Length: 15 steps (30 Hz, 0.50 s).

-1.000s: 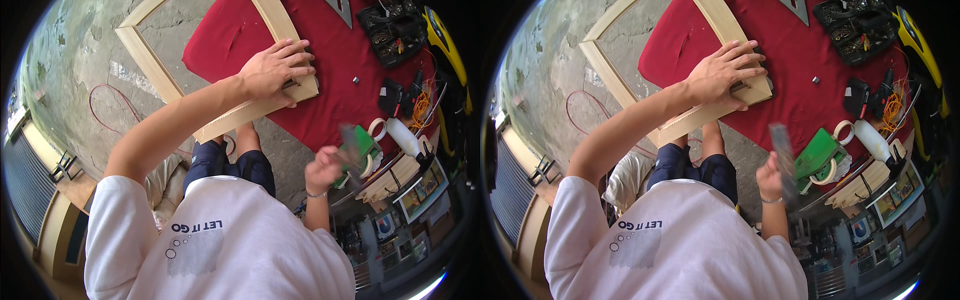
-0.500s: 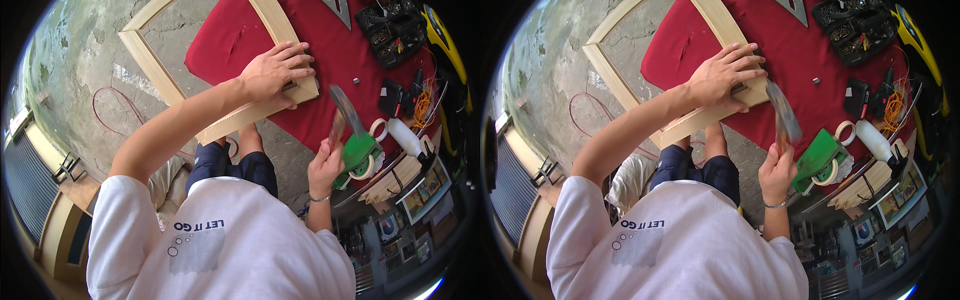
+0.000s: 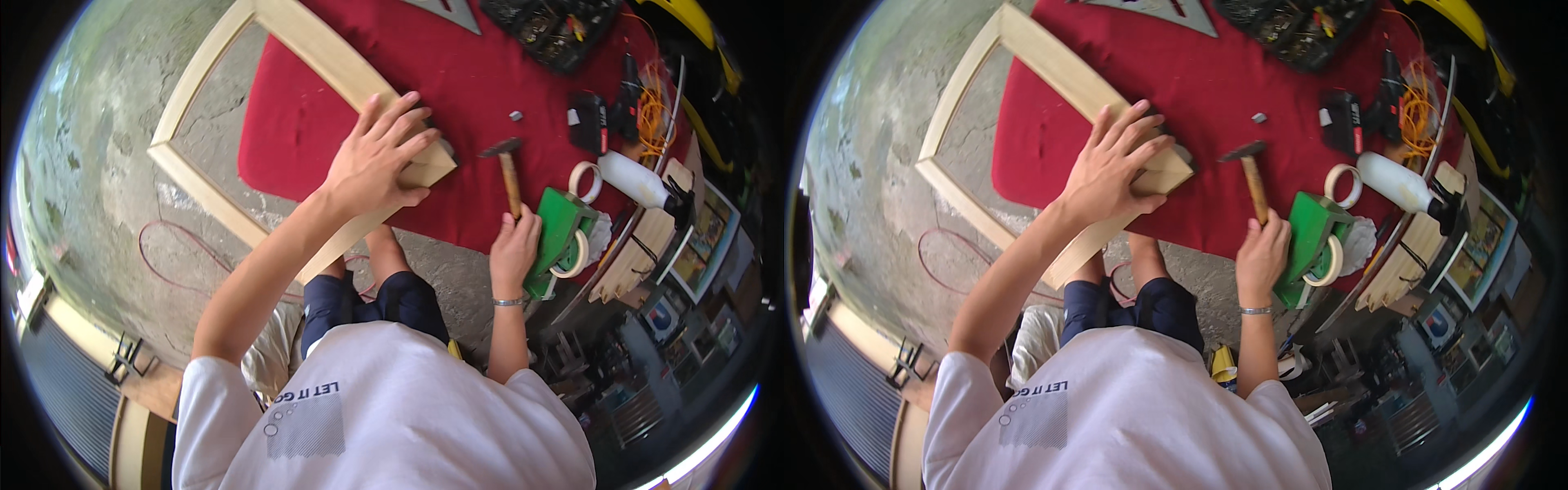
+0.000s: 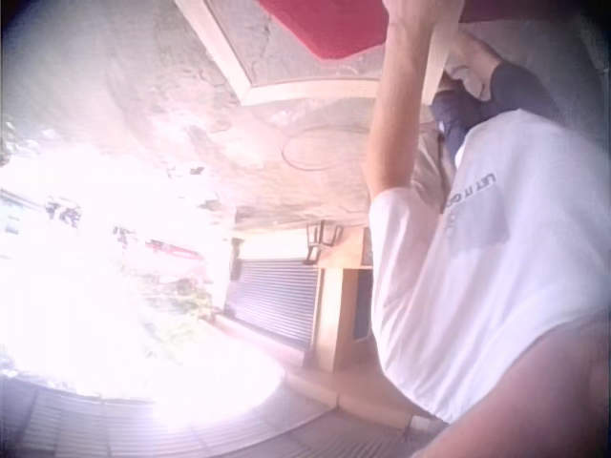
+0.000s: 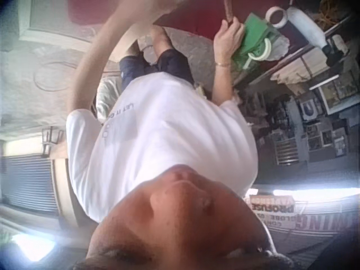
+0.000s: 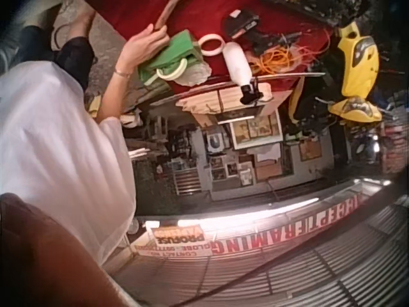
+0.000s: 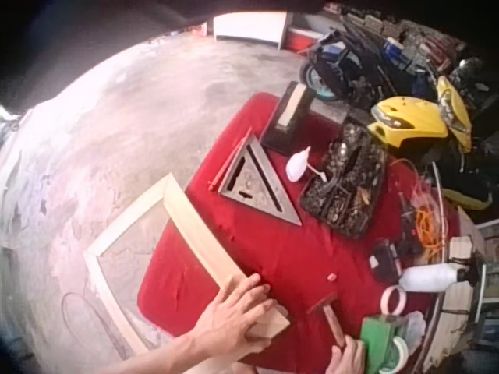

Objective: The person assembles a wooden frame by joining pieces with nails and a hammer. They position the pieces, insert nails, and hammer them into place, repeating the process for each corner of the frame.

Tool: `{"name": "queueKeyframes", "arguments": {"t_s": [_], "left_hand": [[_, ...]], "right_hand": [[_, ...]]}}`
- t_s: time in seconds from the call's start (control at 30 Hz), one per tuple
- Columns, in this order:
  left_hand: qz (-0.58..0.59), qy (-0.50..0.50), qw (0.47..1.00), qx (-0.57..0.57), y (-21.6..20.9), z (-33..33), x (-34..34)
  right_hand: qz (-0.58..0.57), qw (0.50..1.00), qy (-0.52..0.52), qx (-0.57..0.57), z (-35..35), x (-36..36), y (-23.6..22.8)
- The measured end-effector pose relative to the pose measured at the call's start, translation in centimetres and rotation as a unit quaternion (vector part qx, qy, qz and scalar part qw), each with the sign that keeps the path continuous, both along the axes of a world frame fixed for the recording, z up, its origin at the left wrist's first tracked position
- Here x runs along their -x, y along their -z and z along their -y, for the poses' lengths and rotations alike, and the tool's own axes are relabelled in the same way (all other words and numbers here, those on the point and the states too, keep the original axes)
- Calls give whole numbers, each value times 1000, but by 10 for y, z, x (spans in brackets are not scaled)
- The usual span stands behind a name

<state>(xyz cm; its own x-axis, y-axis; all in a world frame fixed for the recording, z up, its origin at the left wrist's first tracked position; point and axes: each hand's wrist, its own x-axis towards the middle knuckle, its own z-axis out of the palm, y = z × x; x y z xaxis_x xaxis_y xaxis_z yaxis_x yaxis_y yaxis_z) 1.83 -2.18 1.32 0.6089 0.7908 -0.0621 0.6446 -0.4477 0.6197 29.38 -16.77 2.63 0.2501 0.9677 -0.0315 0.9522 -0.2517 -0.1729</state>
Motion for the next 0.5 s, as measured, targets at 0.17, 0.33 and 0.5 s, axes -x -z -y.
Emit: {"name": "queueKeyframes", "arguments": {"t_s": [0.17, 0.33, 0.5], "left_hand": [[33, -8, 999, -21, 8, 4, -11], [76, 5, 997, -12, 8, -4, -29], [113, -60, 991, 37, 3, -3, -49]], "right_hand": [[-159, 981, 9, -108, -76, 5, -1], [-149, 983, -39, -100, -152, 4, 24], [-300, 949, -26, -90, -156, 23, 16]]}}
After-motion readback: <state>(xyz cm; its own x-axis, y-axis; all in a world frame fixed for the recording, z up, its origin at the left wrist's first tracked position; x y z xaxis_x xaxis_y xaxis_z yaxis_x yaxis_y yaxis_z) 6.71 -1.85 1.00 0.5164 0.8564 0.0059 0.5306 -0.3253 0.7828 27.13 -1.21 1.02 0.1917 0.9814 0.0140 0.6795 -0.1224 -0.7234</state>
